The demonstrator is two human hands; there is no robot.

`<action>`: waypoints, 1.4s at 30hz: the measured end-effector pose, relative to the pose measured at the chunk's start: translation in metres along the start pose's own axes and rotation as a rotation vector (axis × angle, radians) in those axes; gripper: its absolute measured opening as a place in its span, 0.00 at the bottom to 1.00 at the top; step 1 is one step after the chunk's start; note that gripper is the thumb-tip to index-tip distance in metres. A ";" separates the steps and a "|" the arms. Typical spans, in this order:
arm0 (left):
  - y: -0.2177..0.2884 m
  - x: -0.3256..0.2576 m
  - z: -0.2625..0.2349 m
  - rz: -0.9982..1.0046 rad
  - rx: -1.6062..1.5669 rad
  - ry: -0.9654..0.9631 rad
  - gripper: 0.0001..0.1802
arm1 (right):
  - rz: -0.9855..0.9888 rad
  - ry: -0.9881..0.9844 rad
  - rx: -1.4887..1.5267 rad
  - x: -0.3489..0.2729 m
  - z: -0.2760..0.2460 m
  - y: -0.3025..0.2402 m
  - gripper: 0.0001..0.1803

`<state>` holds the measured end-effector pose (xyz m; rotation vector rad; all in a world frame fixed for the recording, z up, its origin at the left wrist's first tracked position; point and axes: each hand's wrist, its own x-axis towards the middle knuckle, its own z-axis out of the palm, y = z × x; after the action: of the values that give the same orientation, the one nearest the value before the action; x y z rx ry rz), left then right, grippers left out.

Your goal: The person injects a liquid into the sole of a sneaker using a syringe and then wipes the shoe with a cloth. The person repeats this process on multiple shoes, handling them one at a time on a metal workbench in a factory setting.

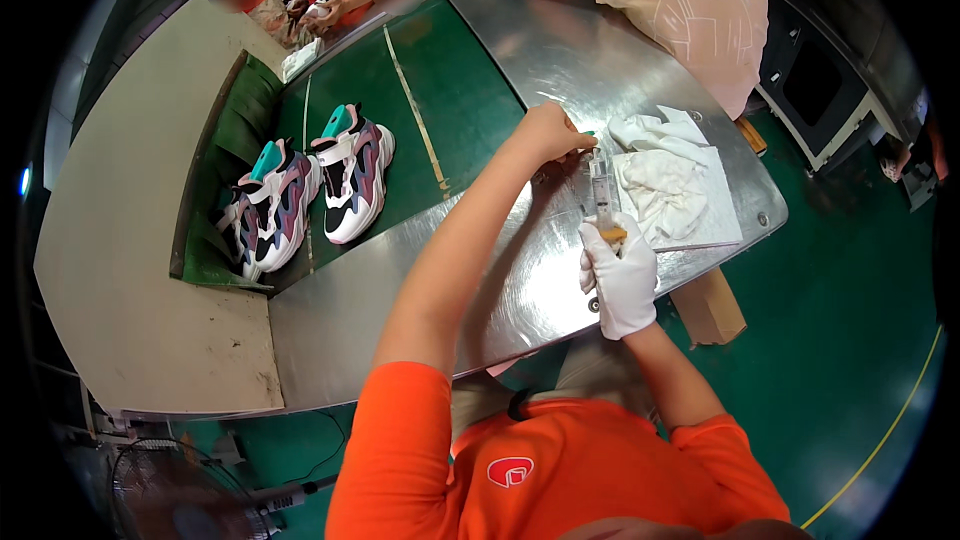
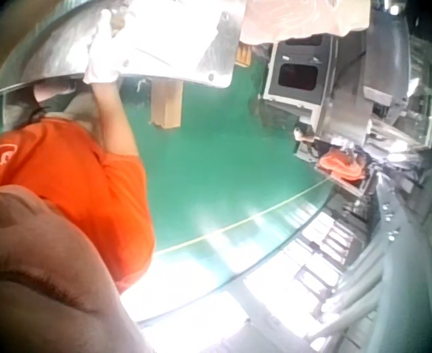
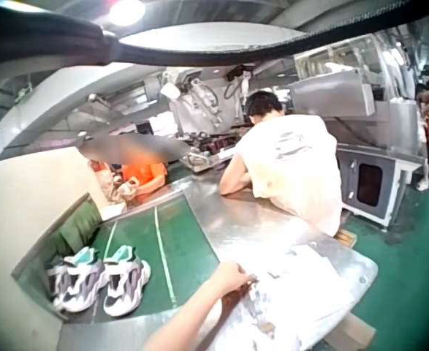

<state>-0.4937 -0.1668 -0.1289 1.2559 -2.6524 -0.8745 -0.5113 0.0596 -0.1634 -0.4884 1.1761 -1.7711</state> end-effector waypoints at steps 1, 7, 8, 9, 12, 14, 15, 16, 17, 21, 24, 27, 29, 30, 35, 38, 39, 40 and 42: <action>-0.006 -0.005 -0.001 0.023 -0.054 0.029 0.25 | -0.010 -0.002 -0.006 0.001 0.002 0.000 0.09; -0.024 -0.080 0.004 0.092 -0.315 0.188 0.19 | -0.034 -0.004 -0.061 0.003 -0.002 0.008 0.10; -0.025 -0.099 0.005 -0.011 -0.503 0.119 0.17 | -0.054 0.000 -0.069 0.003 -0.001 0.008 0.10; -0.036 -0.113 0.012 0.012 -0.552 0.170 0.15 | -0.065 -0.034 -0.041 0.003 -0.002 0.010 0.10; -0.043 -0.164 0.032 0.189 -0.405 0.394 0.14 | -0.145 -0.072 0.058 0.002 -0.006 0.010 0.12; -0.031 -0.202 0.051 0.301 -0.347 0.438 0.16 | -0.203 -0.135 0.114 0.004 -0.008 0.007 0.15; -0.027 -0.220 0.060 0.361 -0.337 0.363 0.18 | -0.263 -0.146 0.151 0.006 -0.008 0.010 0.16; -0.023 -0.234 0.069 0.421 -0.327 0.283 0.21 | -0.324 -0.152 0.189 0.008 -0.006 0.015 0.17; -0.015 -0.245 0.077 0.521 -0.266 0.332 0.24 | -0.331 -0.170 0.250 0.005 0.001 0.015 0.18; 0.014 -0.262 0.095 0.553 -0.313 0.449 0.25 | -0.329 -0.275 0.384 -0.018 0.021 0.008 0.18; 0.013 -0.265 0.096 0.743 -0.312 0.460 0.19 | -0.369 -0.317 0.384 -0.031 0.022 -0.002 0.18; 0.013 -0.269 0.100 0.859 -0.156 0.485 0.16 | -0.427 -0.432 0.311 -0.035 0.014 -0.004 0.19; 0.012 -0.268 0.105 0.931 -0.120 0.459 0.18 | -0.416 -0.475 0.302 -0.033 0.009 -0.008 0.19; 0.013 -0.265 0.109 0.944 -0.130 0.442 0.17 | -0.410 -0.496 0.297 -0.032 0.008 -0.011 0.20; 0.009 -0.258 0.085 0.895 -0.016 0.127 0.16 | -0.245 -0.280 0.105 -0.021 -0.007 -0.025 0.17; -0.009 -0.243 0.059 0.852 0.009 0.078 0.12 | -0.337 -0.095 0.103 -0.007 -0.011 -0.026 0.16; -0.024 -0.235 0.057 0.829 -0.040 0.129 0.11 | -0.343 0.012 0.054 -0.004 -0.013 -0.024 0.15; -0.034 -0.229 0.052 0.797 -0.087 0.176 0.09 | -0.294 0.002 0.044 -0.002 -0.016 -0.019 0.15; -0.037 -0.213 0.033 0.391 -0.453 0.015 0.10 | -0.198 -0.016 0.006 0.000 -0.029 -0.008 0.16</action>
<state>-0.3370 -0.0141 -0.1406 0.6130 -2.3655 -1.2787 -0.5358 0.0749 -0.1700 -0.6328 1.1428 -1.9347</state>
